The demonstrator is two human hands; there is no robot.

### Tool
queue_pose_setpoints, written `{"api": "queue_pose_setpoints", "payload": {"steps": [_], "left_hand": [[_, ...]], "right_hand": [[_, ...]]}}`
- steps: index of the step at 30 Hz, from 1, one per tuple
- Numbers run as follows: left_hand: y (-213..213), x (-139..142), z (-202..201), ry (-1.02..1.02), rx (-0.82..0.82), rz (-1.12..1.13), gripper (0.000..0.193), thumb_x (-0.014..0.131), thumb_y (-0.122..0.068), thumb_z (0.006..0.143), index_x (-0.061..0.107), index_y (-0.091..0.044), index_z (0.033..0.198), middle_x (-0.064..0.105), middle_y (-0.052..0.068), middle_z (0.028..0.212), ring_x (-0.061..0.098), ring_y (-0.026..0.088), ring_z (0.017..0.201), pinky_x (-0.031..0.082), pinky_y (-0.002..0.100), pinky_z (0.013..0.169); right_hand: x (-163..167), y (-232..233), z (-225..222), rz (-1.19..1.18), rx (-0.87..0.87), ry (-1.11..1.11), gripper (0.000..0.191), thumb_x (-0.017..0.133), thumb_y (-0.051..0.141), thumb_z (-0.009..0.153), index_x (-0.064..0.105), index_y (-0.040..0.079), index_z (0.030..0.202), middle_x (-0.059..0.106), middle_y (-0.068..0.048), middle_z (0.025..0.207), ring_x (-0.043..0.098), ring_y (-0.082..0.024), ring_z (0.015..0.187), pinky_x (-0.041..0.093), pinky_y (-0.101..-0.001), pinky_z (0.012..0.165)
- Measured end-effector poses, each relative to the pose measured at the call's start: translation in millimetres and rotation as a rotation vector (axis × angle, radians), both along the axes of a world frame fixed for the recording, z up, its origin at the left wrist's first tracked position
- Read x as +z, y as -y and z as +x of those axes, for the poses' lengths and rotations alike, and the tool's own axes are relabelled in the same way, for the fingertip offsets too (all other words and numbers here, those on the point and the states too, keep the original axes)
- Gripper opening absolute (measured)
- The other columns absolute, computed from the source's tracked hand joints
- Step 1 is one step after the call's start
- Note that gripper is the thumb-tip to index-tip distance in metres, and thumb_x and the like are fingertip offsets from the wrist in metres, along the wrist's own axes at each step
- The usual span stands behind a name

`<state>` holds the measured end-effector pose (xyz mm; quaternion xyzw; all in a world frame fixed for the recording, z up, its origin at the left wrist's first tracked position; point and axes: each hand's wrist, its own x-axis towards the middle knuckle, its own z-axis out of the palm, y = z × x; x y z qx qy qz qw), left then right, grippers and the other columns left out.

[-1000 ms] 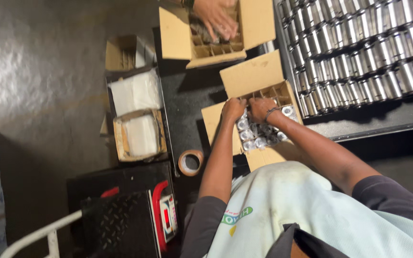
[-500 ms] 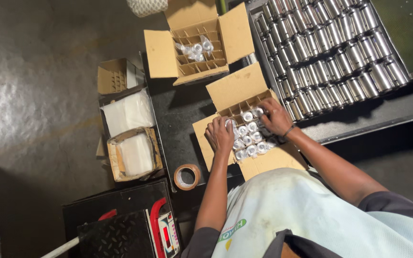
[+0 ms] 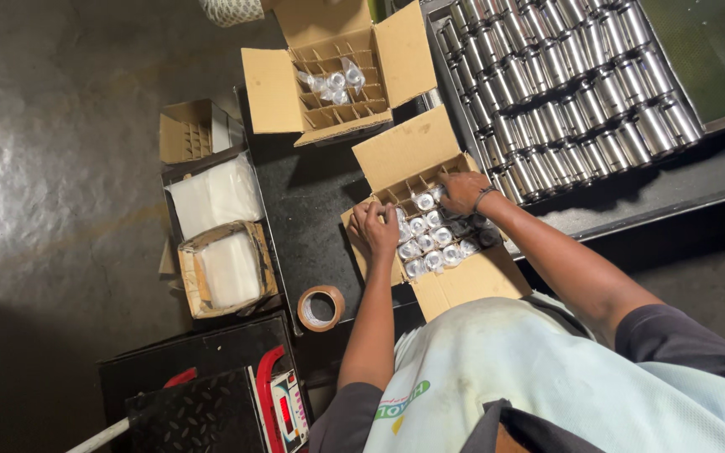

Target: The person picks cylindrical metal items from a tray, wraps them in plastic, and places them into a cardboard box. They then close the box, seal it with tape, and move it to a stack.

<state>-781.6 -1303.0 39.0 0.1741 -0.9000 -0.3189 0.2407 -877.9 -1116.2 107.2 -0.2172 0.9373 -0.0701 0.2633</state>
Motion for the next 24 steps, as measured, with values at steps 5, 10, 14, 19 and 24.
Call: {"api": "queue_pose_setpoints", "payload": {"steps": [5,10,14,19,24], "left_hand": [[-0.9,0.4,0.3,-0.009,0.085,-0.045,0.02,0.074,-0.018,0.08,0.06,-0.011,0.068,0.06,0.005,0.094,0.058,0.026,0.1,0.04,0.045,0.1],[1.2,6.8,0.4,-0.146,-0.05,0.146,0.014,0.075,-0.021,0.088,0.066,-0.01,0.088,0.059,0.006,0.095,0.059,0.029,0.099,0.039,0.048,0.093],[3.5,13.0,-1.0,-0.142,-0.059,0.094,0.018,0.076,-0.022,0.084,0.065,-0.01,0.074,0.056,0.007,0.09,0.057,0.029,0.092,0.039,0.048,0.091],[3.2,10.0,-5.2,-0.017,-0.031,0.015,0.015,0.071,-0.022,0.082,0.066,-0.011,0.074,0.057,0.006,0.091,0.058,0.028,0.098,0.039,0.048,0.092],[7.7,-1.9,-9.6,-0.137,-0.051,0.112,0.011,0.071,-0.018,0.087,0.067,-0.008,0.086,0.058,0.011,0.098,0.057,0.031,0.101,0.041,0.049,0.093]], "right_hand": [[-4.1,-5.6,8.4,-0.134,-0.007,-0.172,0.07,0.054,0.037,0.088,0.044,0.002,0.148,0.062,-0.028,0.131,0.065,-0.043,0.11,0.051,-0.0509,0.096],[1.4,-11.7,12.1,-0.206,-0.032,-0.125,0.063,0.054,0.036,0.089,0.049,0.013,0.147,0.063,-0.019,0.136,0.065,-0.041,0.112,0.051,-0.0503,0.099],[7.3,-11.8,14.7,-0.145,-0.05,-0.084,0.065,0.055,0.035,0.088,0.047,0.018,0.15,0.059,-0.018,0.139,0.066,-0.039,0.11,0.053,-0.0498,0.095],[2.0,-10.7,15.7,-0.183,-0.035,-0.127,0.062,0.055,0.038,0.09,0.049,0.016,0.147,0.06,-0.017,0.139,0.064,-0.039,0.113,0.053,-0.0504,0.093],[-18.5,-16.0,16.5,-0.324,-0.118,-0.197,0.055,0.058,0.03,0.089,0.055,0.015,0.141,0.062,-0.017,0.136,0.063,-0.041,0.115,0.052,-0.0509,0.094]]}}
